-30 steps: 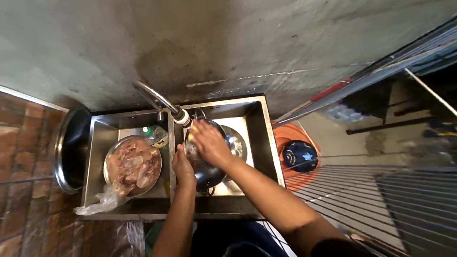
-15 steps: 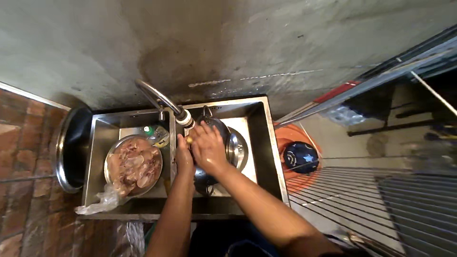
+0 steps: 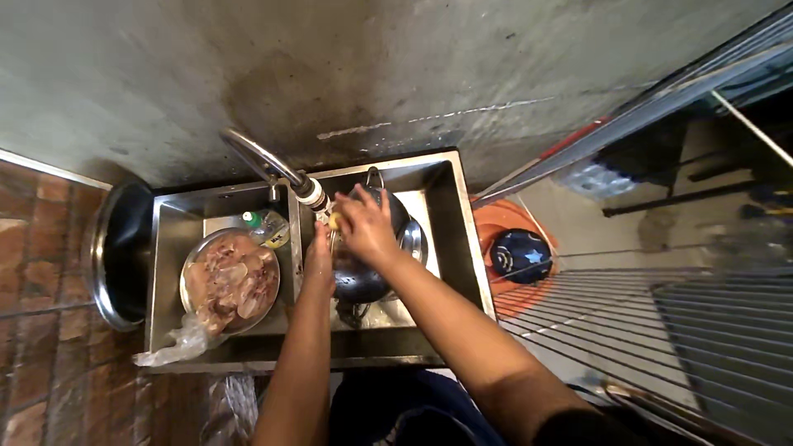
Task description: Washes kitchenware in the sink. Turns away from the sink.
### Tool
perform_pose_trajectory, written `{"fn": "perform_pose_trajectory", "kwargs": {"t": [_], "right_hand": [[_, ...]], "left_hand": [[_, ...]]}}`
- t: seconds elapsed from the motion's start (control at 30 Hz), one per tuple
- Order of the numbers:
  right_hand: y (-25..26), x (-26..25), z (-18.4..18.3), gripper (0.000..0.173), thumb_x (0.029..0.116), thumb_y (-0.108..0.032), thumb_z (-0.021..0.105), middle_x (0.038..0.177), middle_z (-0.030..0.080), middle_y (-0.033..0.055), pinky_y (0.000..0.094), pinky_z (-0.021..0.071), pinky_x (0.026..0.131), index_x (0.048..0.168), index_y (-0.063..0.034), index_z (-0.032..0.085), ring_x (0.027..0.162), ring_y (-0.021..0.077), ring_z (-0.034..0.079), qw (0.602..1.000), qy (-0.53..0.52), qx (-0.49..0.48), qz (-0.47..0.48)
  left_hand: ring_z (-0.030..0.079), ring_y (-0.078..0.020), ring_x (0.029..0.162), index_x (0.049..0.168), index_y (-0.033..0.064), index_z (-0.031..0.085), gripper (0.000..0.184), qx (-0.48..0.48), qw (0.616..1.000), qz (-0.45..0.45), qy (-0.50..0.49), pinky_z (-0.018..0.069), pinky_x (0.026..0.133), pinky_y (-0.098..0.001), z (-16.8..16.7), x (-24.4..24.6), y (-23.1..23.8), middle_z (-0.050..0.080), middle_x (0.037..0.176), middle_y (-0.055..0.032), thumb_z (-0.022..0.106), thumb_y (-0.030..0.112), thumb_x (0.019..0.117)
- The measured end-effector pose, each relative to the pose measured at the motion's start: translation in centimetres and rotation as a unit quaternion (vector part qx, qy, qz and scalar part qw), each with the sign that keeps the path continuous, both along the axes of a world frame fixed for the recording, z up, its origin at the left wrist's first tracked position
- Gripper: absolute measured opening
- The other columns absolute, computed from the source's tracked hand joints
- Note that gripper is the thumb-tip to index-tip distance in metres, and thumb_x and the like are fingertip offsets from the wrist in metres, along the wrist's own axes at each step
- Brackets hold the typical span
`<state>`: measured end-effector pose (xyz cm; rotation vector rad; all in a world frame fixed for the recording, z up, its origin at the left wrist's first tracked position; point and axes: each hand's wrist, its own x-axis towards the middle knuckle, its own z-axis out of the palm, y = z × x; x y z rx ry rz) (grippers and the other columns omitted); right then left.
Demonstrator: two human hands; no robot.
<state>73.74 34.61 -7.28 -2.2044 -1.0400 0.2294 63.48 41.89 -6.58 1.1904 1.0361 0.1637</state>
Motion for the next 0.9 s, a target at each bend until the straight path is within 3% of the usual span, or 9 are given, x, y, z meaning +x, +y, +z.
{"fn": "perform_pose_trajectory", "kwargs": {"t": [0.1, 0.27, 0.4, 0.53, 0.67, 0.73, 0.77, 0.83, 0.9], "right_hand": [[0.7, 1.5, -0.7, 0.029, 0.1046, -0.024, 0.053, 0.144, 0.063, 0.0044, 0.0700, 0.0191, 0.121, 0.121, -0.0115, 0.074, 0.145, 0.0345, 0.045, 0.998, -0.020, -0.007, -0.057], [-3.9, -7.8, -3.6, 0.024, 0.0994, -0.016, 0.059, 0.147, 0.060, 0.0014, 0.0631, 0.0332, 0.118, 0.118, -0.0138, 0.074, 0.144, 0.0300, 0.047, 0.990, -0.110, 0.080, 0.022], [-10.4, -13.0, -9.9, 0.022, 0.1012, -0.018, 0.056, 0.145, 0.062, -0.0004, 0.0562, 0.0397, 0.113, 0.118, -0.0241, 0.068, 0.139, 0.0276, 0.052, 0.977, -0.158, 0.099, 0.103], [-15.3, -13.9, -13.6, 0.014, 0.1025, -0.025, 0.060, 0.145, 0.054, 0.0252, 0.0593, 0.0402, 0.115, 0.110, -0.0169, 0.068, 0.141, 0.0469, 0.046, 0.989, -0.045, 0.141, 0.006], [-16.7, -12.8, -13.2, 0.049, 0.1099, -0.035, 0.038, 0.157, 0.025, 0.0401, 0.0446, 0.0347, 0.122, 0.131, 0.0085, 0.046, 0.151, 0.0417, 0.030, 0.955, 0.121, 0.195, -0.189], [-15.8, -11.0, -12.7, 0.063, 0.1097, -0.038, 0.033, 0.162, 0.020, 0.0355, 0.0409, 0.0334, 0.123, 0.145, 0.0150, 0.033, 0.152, 0.0349, 0.029, 0.905, 0.248, 0.221, -0.267], [-15.2, -9.7, -12.3, 0.065, 0.1097, -0.037, 0.032, 0.161, 0.027, 0.0313, 0.0377, 0.0382, 0.119, 0.151, 0.0126, 0.027, 0.147, 0.0284, 0.038, 0.874, 0.310, 0.222, -0.300], [-13.8, -6.5, -11.6, 0.058, 0.1112, -0.034, 0.029, 0.150, 0.043, 0.0252, 0.0373, 0.0485, 0.107, 0.154, 0.0048, 0.029, 0.131, 0.0230, 0.054, 0.818, 0.409, 0.209, -0.346], [-12.7, -3.1, -11.3, 0.054, 0.1121, -0.033, 0.027, 0.150, 0.047, 0.0232, 0.0430, 0.0474, 0.109, 0.154, 0.0001, 0.034, 0.132, 0.0260, 0.054, 0.791, 0.465, 0.188, -0.350]], "left_hand": [[0.058, -0.0208, 0.128, 0.146, 0.0166, 0.055, 0.065, -0.012, 1.000, -0.008, -0.022, 0.0471, 0.106, -0.0462, -0.2, 0.0, 0.0, 0.063, 0.140, -0.0068, 0.021, 0.057, 0.1090], [0.065, -0.0216, 0.110, 0.145, 0.0182, 0.053, 0.055, -0.060, 0.997, -0.049, -0.005, 0.0552, 0.091, -0.0436, 0.6, 0.2, 1.2, 0.067, 0.126, -0.0095, 0.033, 0.054, 0.1090], [0.054, -0.0262, 0.131, 0.143, 0.0123, 0.055, 0.044, 0.048, 0.994, -0.087, 0.053, 0.0450, 0.107, -0.0522, 0.1, 0.3, 0.9, 0.056, 0.144, -0.0132, 0.044, 0.039, 0.1102], [0.055, -0.0298, 0.129, 0.141, 0.0048, 0.056, 0.045, 0.103, 0.990, 0.036, 0.092, 0.0447, 0.106, -0.0532, 0.4, -0.8, -0.4, 0.057, 0.140, -0.0199, 0.043, 0.035, 0.1109], [0.059, -0.0258, 0.123, 0.147, 0.0051, 0.046, 0.047, 0.005, 0.984, 0.171, 0.040, 0.0515, 0.101, -0.0484, -2.0, -3.4, -0.6, 0.057, 0.138, -0.0183, 0.037, 0.034, 0.1125], [0.061, -0.0259, 0.124, 0.149, 0.0065, 0.044, 0.048, -0.037, 0.974, 0.223, 0.005, 0.0527, 0.101, -0.0499, -3.1, -4.4, -0.8, 0.058, 0.139, -0.0173, 0.035, 0.037, 0.1124], [0.061, -0.0258, 0.124, 0.149, 0.0072, 0.044, 0.049, -0.045, 0.971, 0.236, -0.008, 0.0530, 0.101, -0.0504, -3.4, -4.8, -0.7, 0.059, 0.139, -0.0168, 0.034, 0.038, 0.1125], [0.062, -0.0251, 0.123, 0.148, 0.0064, 0.046, 0.052, -0.034, 0.969, 0.243, -0.014, 0.0533, 0.101, -0.0501, -3.9, -5.5, -0.4, 0.060, 0.137, -0.0162, 0.033, 0.042, 0.1120], [0.063, -0.0252, 0.120, 0.145, 0.0047, 0.049, 0.053, 0.006, 0.970, 0.241, 0.011, 0.0542, 0.100, -0.0491, -4.1, -6.2, 0.2, 0.062, 0.134, -0.0170, 0.035, 0.044, 0.1113]]}}
